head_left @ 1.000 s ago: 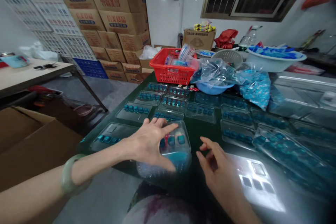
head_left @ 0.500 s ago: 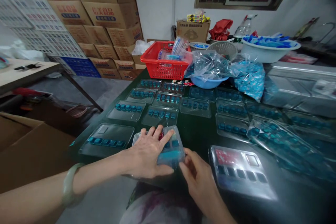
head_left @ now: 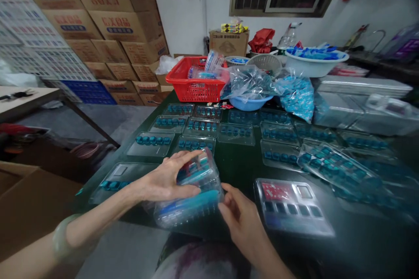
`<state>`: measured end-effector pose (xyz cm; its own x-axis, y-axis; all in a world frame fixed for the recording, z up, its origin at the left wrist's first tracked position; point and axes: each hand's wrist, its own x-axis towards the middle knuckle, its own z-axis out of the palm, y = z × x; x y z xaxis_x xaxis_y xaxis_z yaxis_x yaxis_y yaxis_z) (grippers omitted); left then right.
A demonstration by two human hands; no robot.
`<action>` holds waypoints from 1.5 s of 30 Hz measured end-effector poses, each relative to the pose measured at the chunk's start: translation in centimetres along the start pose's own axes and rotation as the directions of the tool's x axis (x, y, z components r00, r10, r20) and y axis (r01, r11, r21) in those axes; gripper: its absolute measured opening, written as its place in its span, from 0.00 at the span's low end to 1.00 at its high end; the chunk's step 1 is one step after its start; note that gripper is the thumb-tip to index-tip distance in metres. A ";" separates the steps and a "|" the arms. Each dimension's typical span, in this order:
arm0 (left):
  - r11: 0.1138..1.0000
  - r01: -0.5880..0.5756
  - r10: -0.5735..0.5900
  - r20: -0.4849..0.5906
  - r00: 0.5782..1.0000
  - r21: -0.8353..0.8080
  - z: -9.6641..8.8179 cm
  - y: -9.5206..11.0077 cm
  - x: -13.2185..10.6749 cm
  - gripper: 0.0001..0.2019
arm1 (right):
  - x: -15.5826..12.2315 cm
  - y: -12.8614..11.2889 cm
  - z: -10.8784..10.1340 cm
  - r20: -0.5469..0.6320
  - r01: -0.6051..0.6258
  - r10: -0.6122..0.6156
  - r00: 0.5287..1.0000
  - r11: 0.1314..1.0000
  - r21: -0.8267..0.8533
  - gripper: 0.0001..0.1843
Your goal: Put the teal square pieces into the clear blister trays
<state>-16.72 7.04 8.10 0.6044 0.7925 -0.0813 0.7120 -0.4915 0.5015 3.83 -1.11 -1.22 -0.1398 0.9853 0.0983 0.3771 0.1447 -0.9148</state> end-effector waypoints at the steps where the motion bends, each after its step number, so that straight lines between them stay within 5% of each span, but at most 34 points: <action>1: 1.000 0.001 -0.001 -0.007 1.000 -0.010 -0.4 0.1 -0.1 0.36 | 0.0 -0.1 0.0 -0.003 0.005 -0.005 1.000 1.000 -0.028 0.18; 5: 0.988 0.007 0.005 -0.078 0.997 0.153 -1.9 2.1 0.1 0.35 | -0.2 -0.9 -0.8 -0.062 0.008 -0.010 0.998 1.000 -0.028 0.17; 8: 0.926 -0.036 0.100 -0.150 0.984 0.375 -1.6 4.7 1.0 0.36 | -0.6 -2.5 -2.3 -0.108 -0.002 0.032 0.994 0.965 0.263 0.18; 12: 0.851 -0.156 0.228 -0.085 0.970 0.501 0.6 9.2 3.2 0.37 | -1.4 -4.1 -5.2 -0.138 -0.020 0.114 0.984 0.837 0.547 0.21; 17: 0.839 -0.271 0.310 -0.005 0.951 0.472 4.5 14.2 7.0 0.38 | -3.4 -1.8 -9.3 -0.313 -0.048 0.306 0.899 0.780 0.624 0.20; 20: 0.851 -0.326 0.358 -0.003 0.934 0.412 7.6 15.6 9.1 0.39 | -4.8 0.6 -12.1 -0.398 -0.064 0.294 0.869 0.864 0.499 0.18; 24: 0.853 -0.386 0.423 -0.031 0.906 0.352 12.0 15.8 11.4 0.43 | -6.0 4.2 -14.8 -0.510 -0.161 0.201 0.836 0.979 0.123 0.19; 28: 0.859 -0.364 0.389 0.005 0.921 0.360 15.5 15.4 12.8 0.47 | -6.4 7.5 -15.1 -0.600 -0.367 0.149 0.786 0.894 -0.258 0.19; 33: 0.871 -0.357 0.361 0.054 0.931 0.338 17.6 15.0 13.1 0.55 | -6.6 9.8 -14.9 -0.576 -0.388 0.137 0.806 0.858 -0.338 0.20; 36: 0.899 -0.386 0.371 0.105 0.922 0.206 15.4 15.3 12.5 0.59 | -6.9 9.8 -15.6 -0.583 -0.389 0.117 0.804 0.845 -0.366 0.23; 41: 0.938 -0.304 0.321 -0.080 0.944 0.167 5.1 13.1 9.3 0.41 | -7.0 5.7 -16.5 -0.669 -0.403 0.030 0.742 0.818 -0.411 0.27; 43: 0.971 -0.171 0.194 -0.135 0.972 0.168 1.1 10.5 6.8 0.34 | -6.2 3.4 -15.8 -0.621 -0.359 0.028 0.783 0.835 -0.416 0.24; 45: 0.986 -0.042 0.065 -0.139 0.988 0.163 -1.3 7.4 3.9 0.32 | -4.9 1.3 -14.2 -0.489 -0.253 0.025 0.872 0.878 -0.407 0.20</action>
<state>-9.56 6.99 12.63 0.5935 0.8016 0.0717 0.7349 -0.5761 0.3577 18.05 -4.49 2.64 0.3351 0.9072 0.2544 0.7388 -0.0855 -0.6685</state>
